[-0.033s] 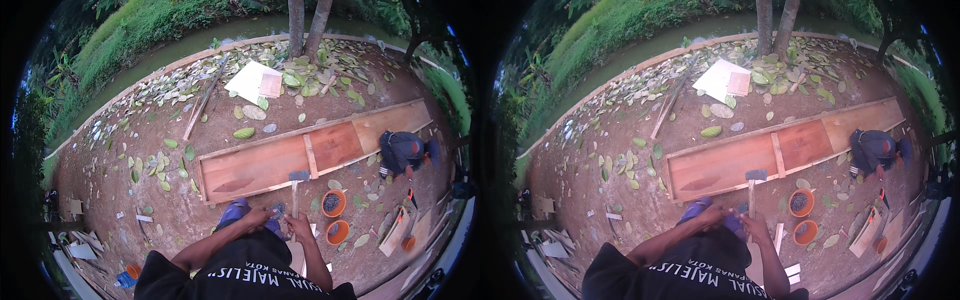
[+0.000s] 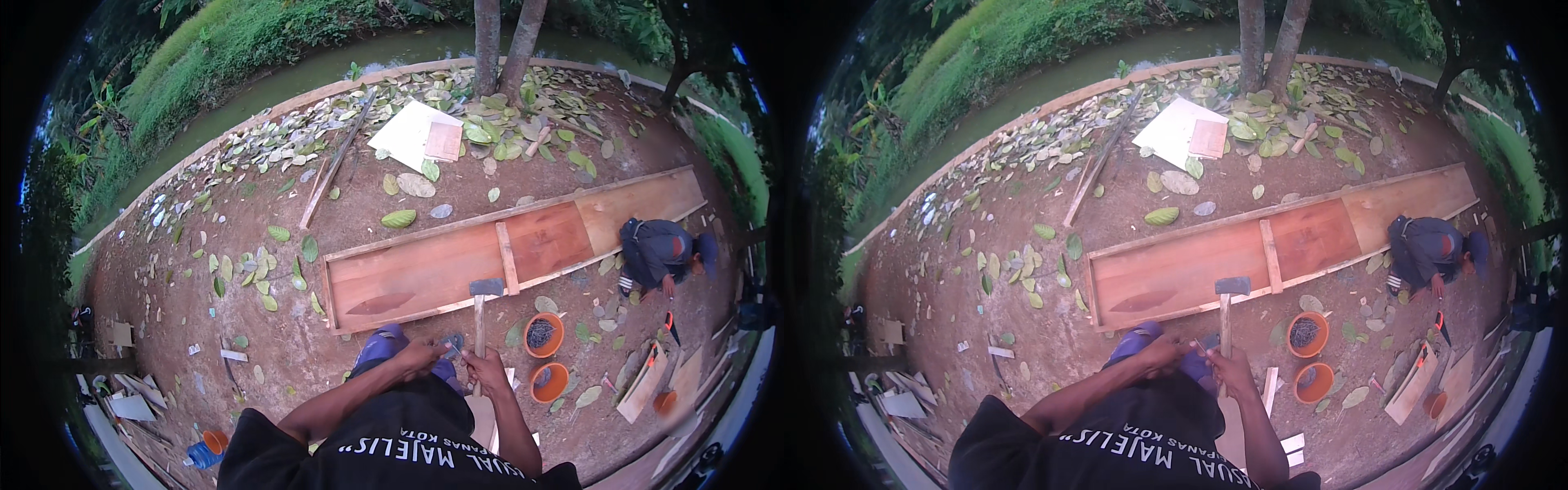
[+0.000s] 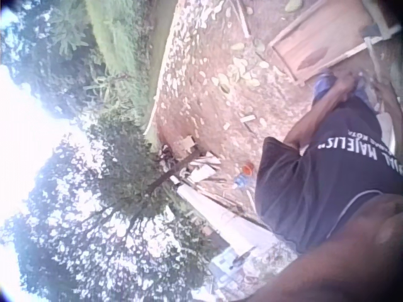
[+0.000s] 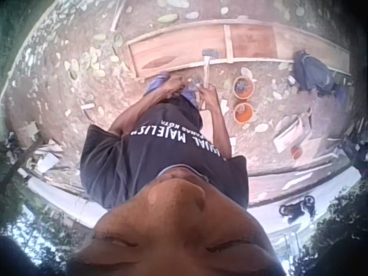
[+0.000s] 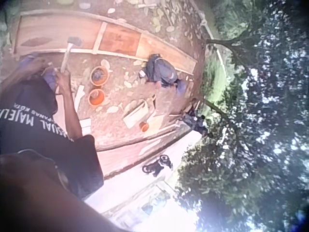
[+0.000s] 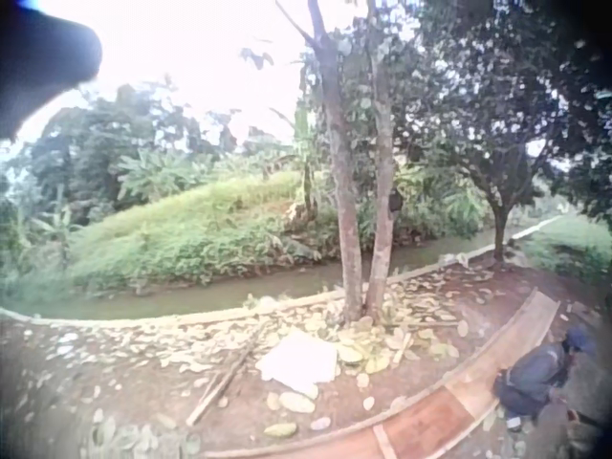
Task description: The person gathers nails from a bucket, then uses a hammer to drive nails into a wooden frame on the ground. They later use a hand saw to cut a small wooden plank. The work is performed outdoors on a dirt surface with scattered leaves.
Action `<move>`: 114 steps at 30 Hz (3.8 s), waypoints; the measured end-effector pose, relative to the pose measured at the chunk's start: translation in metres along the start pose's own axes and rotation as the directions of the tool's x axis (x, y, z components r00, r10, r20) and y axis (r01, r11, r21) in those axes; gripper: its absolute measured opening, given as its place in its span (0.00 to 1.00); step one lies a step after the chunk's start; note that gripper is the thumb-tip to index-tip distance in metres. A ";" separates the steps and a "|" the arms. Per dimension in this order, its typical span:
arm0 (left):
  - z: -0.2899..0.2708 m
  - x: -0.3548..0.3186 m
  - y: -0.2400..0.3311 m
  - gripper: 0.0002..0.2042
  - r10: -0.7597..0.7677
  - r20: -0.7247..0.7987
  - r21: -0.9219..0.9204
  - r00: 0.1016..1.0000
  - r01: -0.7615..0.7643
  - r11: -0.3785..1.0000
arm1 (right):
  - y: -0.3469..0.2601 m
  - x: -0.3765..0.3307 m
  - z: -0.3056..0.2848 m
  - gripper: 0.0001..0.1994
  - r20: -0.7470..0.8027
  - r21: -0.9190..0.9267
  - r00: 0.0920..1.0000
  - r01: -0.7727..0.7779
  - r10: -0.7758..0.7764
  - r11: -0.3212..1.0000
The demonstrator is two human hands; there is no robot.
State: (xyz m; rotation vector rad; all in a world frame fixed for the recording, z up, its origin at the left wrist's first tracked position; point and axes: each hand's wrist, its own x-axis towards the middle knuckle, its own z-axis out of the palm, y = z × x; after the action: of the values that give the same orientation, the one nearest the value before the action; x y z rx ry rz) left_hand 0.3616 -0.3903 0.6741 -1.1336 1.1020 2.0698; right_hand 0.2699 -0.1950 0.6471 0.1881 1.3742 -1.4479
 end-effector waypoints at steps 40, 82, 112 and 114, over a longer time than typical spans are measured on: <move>-0.647 -0.068 -0.465 0.09 -0.314 -0.669 -0.462 0.674 -0.046 0.885 | 0.095 0.267 0.541 0.19 -0.066 -0.992 0.958 -0.032 0.278 -0.123; -0.483 -0.199 0.014 0.27 0.238 0.382 -0.340 0.893 -0.104 0.935 | 0.153 0.070 0.595 0.16 -0.382 -0.544 0.802 0.206 -0.459 0.813; -0.078 0.063 0.180 0.14 -0.026 0.386 0.185 0.922 -0.050 0.982 | -0.063 0.063 0.166 0.10 -0.655 -0.227 0.602 0.420 -0.457 0.879; -0.057 0.080 0.199 0.10 -0.062 0.375 0.220 0.925 -0.024 0.975 | -0.095 0.070 0.143 0.10 -0.653 -0.205 0.622 0.404 -0.432 0.891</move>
State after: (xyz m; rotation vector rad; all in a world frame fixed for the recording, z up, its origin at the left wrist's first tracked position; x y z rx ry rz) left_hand 0.1958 -0.5381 0.6679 -0.5984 1.0852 1.9819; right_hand 0.2452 -0.3705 0.7014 0.4363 2.1693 -1.8366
